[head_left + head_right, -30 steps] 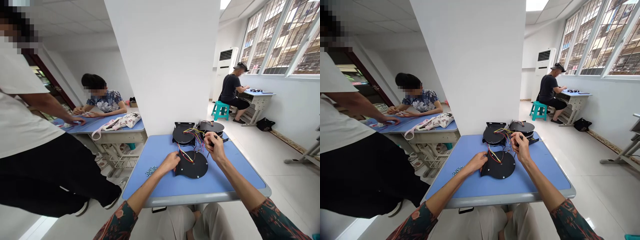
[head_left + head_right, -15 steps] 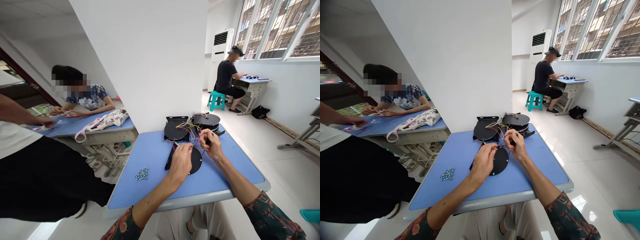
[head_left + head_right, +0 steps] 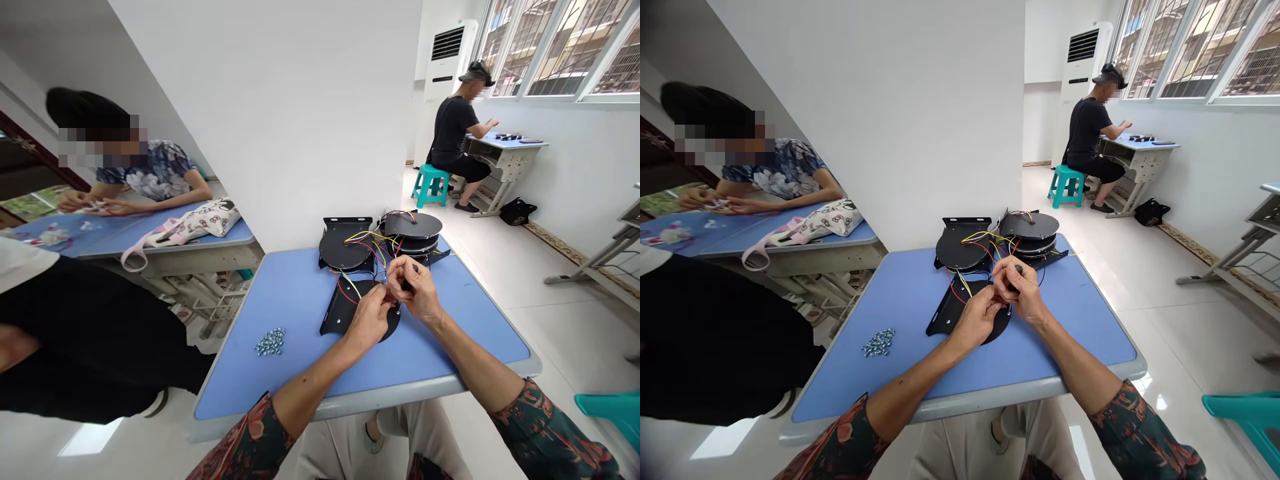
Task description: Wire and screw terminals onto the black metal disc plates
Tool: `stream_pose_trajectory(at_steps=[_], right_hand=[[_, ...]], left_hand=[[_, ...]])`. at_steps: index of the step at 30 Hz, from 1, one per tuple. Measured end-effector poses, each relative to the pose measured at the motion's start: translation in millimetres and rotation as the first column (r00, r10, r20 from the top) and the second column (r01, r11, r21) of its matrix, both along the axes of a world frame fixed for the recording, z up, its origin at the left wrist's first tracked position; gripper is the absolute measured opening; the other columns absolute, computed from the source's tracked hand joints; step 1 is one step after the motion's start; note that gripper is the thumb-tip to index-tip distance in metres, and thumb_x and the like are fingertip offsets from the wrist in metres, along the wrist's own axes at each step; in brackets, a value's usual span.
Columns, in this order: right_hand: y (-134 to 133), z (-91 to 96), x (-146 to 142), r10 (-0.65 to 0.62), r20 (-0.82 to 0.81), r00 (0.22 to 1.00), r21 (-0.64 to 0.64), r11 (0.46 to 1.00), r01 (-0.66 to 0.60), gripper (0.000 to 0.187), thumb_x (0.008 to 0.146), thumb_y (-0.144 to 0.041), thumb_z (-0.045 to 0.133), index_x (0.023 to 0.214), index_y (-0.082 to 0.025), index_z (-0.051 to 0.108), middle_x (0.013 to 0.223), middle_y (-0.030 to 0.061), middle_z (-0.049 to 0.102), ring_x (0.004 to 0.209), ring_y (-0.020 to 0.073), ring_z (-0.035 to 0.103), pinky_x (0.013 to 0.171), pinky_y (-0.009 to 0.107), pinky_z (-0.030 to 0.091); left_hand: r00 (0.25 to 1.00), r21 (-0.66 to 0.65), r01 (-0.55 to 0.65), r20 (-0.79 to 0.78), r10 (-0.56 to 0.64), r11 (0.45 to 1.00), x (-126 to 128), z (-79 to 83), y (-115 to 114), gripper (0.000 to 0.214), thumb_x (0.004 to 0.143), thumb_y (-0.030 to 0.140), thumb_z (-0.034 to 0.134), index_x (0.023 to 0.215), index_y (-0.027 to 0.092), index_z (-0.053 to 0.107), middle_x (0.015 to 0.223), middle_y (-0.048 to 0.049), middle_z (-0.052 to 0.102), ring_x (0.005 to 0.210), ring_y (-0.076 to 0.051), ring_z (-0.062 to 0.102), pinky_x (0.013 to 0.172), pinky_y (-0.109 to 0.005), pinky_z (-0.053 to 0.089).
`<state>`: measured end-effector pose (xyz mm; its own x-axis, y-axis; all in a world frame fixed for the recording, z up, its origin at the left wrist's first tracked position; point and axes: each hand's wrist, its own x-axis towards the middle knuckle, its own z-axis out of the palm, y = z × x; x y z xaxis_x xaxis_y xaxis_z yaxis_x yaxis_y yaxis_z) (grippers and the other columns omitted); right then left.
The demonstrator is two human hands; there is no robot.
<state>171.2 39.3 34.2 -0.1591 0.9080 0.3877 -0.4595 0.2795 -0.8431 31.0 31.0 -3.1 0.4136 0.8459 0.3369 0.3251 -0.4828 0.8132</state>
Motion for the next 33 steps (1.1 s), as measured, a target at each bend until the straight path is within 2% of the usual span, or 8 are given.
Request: stream_pose_trajectory(at_steps=[7,16,22,33], right_hand=[[0.9,-6.0,0.1,0.007,0.038,0.999,-0.009,1.000,-0.007,0.042,0.093,-0.060,0.062,0.090,-0.018,0.064,0.057,-0.0062,0.049,0.039,0.0027,0.018,0.038,0.020,0.013],[-2.9,-1.6,-2.7,0.026,0.065,0.998,-0.018,1.000,-0.025,0.041,0.091,-0.059,0.065,0.089,-0.018,0.064,0.056,-0.0063,0.048,0.039,0.0027,0.018,0.038,0.020,0.013],[-4.0,-1.8,-2.3,-0.036,0.066,0.997,-0.003,0.999,0.036,0.042,0.090,-0.061,0.065,0.088,-0.018,0.064,0.055,-0.0064,0.047,0.039,0.0031,0.018,0.039,0.020,0.015],[-3.3,-2.3,-3.2,-0.010,0.076,0.997,-0.037,0.999,0.012,0.044,0.088,-0.063,0.066,0.089,-0.019,0.063,0.056,-0.0065,0.047,0.039,0.0033,0.017,0.039,0.021,0.013]], left_hand=[[1.000,0.017,0.016,-0.021,-0.015,1.000,-0.5,1.1,0.4,0.026,0.085,0.001,0.051,0.099,0.018,0.065,0.101,-0.0068,0.069,0.096,-0.020,0.067,0.091,-0.033,0.056],[0.996,0.061,0.082,-0.025,-0.081,0.995,-0.1,6.2,0.1,0.032,0.084,-0.002,0.054,0.098,0.020,0.074,0.118,-0.0068,0.071,0.114,-0.023,0.064,0.107,-0.038,0.051],[0.998,0.041,0.040,-0.042,-0.039,0.998,-0.2,2.5,1.2,0.031,0.082,-0.002,0.056,0.100,0.018,0.071,0.109,-0.0077,0.070,0.106,-0.022,0.066,0.101,-0.036,0.054],[0.998,0.054,0.043,-0.052,-0.040,0.998,0.1,3.3,0.2,0.030,0.082,0.000,0.056,0.097,0.019,0.072,0.112,-0.0077,0.071,0.107,-0.023,0.066,0.102,-0.037,0.054]])
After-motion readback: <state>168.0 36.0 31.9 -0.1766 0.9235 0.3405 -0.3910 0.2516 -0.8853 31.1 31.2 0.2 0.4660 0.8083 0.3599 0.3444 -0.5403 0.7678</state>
